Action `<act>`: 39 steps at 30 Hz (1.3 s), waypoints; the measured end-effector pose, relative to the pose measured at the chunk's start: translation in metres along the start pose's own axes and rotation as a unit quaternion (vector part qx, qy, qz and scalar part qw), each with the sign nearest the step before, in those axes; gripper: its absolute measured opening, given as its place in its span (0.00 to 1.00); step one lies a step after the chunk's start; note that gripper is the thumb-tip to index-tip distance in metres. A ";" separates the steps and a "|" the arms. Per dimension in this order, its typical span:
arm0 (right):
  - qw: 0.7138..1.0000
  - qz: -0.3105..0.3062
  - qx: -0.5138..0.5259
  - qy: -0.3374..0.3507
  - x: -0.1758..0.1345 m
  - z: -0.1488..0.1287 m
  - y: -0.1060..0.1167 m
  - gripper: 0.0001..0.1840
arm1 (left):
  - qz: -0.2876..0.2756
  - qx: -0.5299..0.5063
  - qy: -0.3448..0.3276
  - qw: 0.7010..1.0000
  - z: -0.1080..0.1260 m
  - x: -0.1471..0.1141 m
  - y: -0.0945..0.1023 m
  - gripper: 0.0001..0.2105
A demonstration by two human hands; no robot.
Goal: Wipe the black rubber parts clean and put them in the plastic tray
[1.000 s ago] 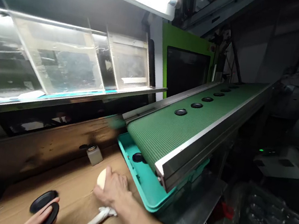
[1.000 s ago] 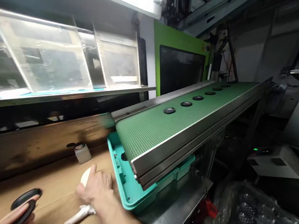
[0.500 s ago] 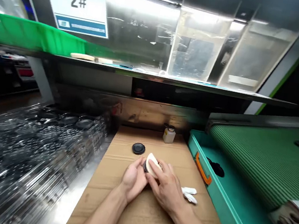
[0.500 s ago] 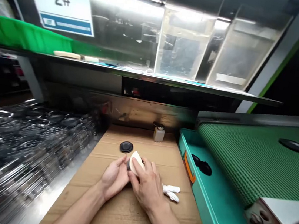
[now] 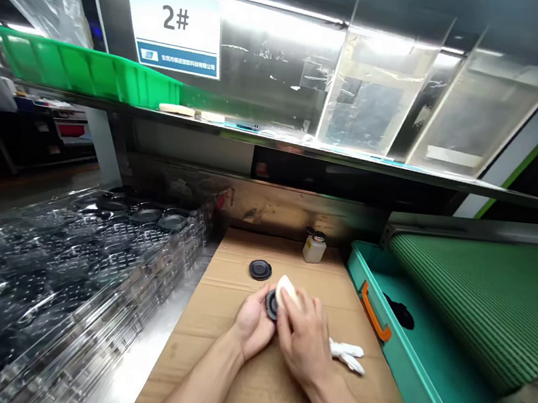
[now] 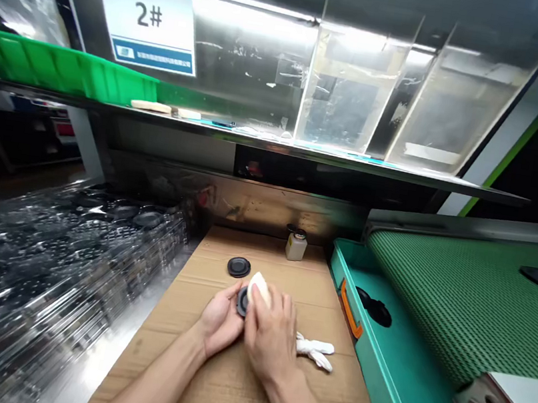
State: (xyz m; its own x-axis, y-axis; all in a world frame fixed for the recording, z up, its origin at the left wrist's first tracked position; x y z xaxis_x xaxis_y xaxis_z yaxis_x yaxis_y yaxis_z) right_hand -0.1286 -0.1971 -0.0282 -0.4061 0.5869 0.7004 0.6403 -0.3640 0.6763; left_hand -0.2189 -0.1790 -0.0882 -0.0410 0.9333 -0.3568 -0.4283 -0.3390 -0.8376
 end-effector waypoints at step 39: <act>0.997 -0.059 0.019 0.036 -0.007 -0.016 -0.007 0.23 | 0.066 0.155 -0.035 0.985 0.007 0.004 0.013 0.20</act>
State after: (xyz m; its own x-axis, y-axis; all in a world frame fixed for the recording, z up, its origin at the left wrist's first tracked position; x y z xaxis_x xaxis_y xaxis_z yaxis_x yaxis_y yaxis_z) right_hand -0.1403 -0.2099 -0.0339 -0.5257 0.5701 0.6314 0.6087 -0.2663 0.7473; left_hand -0.2308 -0.1790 -0.0975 -0.1723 0.8930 -0.4157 -0.6701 -0.4156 -0.6151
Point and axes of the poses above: each hand's wrist, its own x-axis towards the middle knuckle, its own y-axis out of the back of the hand, z = x × y, the point moved 7 cm from there along x, towards the middle knuckle, and after that the axes turned 10 degrees about z, right-handed, at the moved point
